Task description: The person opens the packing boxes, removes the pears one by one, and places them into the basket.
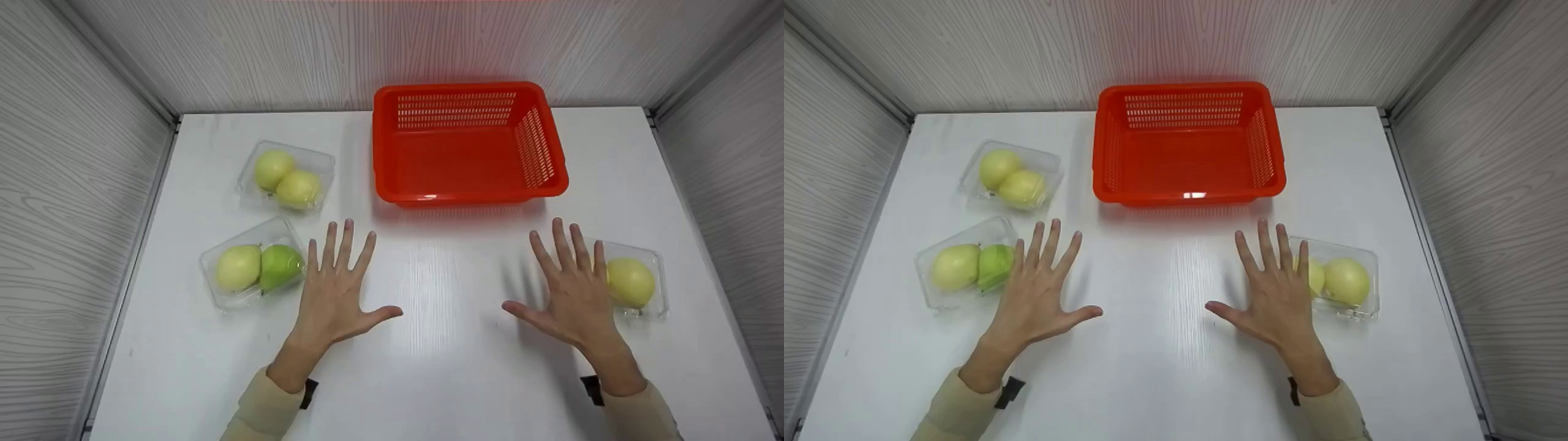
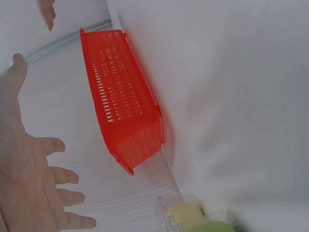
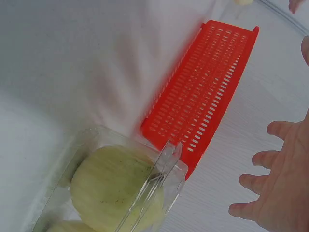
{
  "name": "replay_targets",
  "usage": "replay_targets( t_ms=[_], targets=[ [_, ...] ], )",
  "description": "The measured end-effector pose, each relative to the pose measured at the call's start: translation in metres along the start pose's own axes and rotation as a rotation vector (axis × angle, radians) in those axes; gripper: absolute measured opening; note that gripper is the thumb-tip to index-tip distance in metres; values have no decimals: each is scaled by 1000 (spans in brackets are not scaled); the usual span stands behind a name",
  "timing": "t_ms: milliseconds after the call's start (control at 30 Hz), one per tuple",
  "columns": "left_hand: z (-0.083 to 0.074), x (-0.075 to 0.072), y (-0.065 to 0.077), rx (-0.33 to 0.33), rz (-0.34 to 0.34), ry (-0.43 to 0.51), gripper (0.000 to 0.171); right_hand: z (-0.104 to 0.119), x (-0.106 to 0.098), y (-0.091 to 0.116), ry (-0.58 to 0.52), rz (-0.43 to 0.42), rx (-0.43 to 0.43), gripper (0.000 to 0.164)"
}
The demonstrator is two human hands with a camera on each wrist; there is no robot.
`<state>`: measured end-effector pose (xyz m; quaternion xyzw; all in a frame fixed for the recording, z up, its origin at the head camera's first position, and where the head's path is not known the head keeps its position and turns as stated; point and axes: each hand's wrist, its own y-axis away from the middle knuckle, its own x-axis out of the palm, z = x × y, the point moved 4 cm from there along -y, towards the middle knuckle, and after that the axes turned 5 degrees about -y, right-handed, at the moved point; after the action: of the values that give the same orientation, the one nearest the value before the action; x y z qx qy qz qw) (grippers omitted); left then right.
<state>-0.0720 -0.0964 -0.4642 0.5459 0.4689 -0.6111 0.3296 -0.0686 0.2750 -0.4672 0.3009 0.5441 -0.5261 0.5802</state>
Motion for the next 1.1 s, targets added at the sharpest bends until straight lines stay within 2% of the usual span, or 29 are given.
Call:
replay_targets(
  t_ms=[200,400,533,700,1100],
  targets=[
    [-16,5,-11,47,12,26,119,-14,-5,8,1,19,28,113],
    [-31,11,-22,87,42,13,118,-32,-11,19,-6,8,40,112],
    [-43,16,-28,128,28,9,118,-46,-16,27,-14,18,60,114],
    [-60,27,-37,186,9,26,118,-64,-21,35,-22,13,65,115],
    [-102,57,-59,296,77,77,115,-101,-25,53,-70,-22,74,113]
  ],
)
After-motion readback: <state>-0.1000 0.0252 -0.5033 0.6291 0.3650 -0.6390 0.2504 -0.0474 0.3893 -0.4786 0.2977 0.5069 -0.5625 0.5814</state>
